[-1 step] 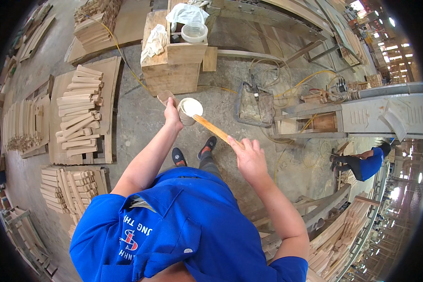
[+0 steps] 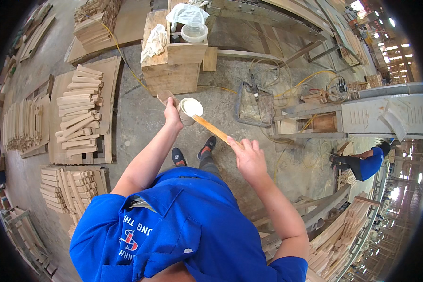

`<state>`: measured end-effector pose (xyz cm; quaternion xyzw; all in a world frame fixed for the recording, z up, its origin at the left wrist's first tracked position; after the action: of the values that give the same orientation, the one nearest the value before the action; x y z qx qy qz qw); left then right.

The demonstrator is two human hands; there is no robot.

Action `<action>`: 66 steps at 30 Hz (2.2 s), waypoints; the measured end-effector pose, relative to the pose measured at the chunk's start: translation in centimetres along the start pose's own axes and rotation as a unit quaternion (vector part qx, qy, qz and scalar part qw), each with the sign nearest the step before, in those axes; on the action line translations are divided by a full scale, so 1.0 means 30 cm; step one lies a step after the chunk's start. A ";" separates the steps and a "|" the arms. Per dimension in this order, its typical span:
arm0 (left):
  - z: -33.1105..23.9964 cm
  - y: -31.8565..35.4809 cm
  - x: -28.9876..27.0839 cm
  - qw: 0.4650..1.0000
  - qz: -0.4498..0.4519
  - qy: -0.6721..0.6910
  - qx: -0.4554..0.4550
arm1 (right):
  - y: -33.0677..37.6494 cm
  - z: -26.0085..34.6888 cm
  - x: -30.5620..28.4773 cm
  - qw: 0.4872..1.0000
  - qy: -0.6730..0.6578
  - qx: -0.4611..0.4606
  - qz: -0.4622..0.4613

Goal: The person pours a white liquid from a large plastic container into a small cup, then uses a wooden stick to stir the mixture. Finally, they use a power drill with a mixing attachment to blend the contents of the cup thoroughly.

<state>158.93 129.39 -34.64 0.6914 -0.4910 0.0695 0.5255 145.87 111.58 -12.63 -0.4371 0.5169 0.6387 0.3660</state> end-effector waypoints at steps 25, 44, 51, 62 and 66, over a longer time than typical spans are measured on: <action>-0.099 0.028 0.085 0.966 0.094 -0.171 0.170 | 0.006 -0.052 0.188 0.677 -0.656 0.121 0.311; 0.263 -0.033 0.446 0.934 0.300 -0.190 0.026 | 0.023 -0.303 0.204 0.444 -0.805 -0.019 0.393; 0.522 -0.036 0.632 0.949 0.286 -0.102 -0.082 | -0.029 -0.664 0.152 0.537 -0.815 0.056 0.212; 0.232 -0.187 0.447 0.989 0.140 0.010 -0.054 | -0.584 -0.648 -0.049 0.865 -0.494 -0.088 -0.014; -0.043 -0.198 0.254 0.993 0.112 0.038 0.012 | -0.892 -0.450 -0.245 0.878 -0.430 -0.170 -0.122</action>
<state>167.82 125.61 -33.33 0.6350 -0.5438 0.1602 0.5247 175.46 103.53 -15.98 -0.2345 0.1351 0.7919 0.5473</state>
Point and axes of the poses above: each hand's wrist, its own y-axis away from the middle knuckle, its own x-axis out of the palm, z = x × y, the point moved 9 cm from there along -y, towards the middle knuckle, and after that the axes turned 11 degrees about z, right-handed, at the moved point
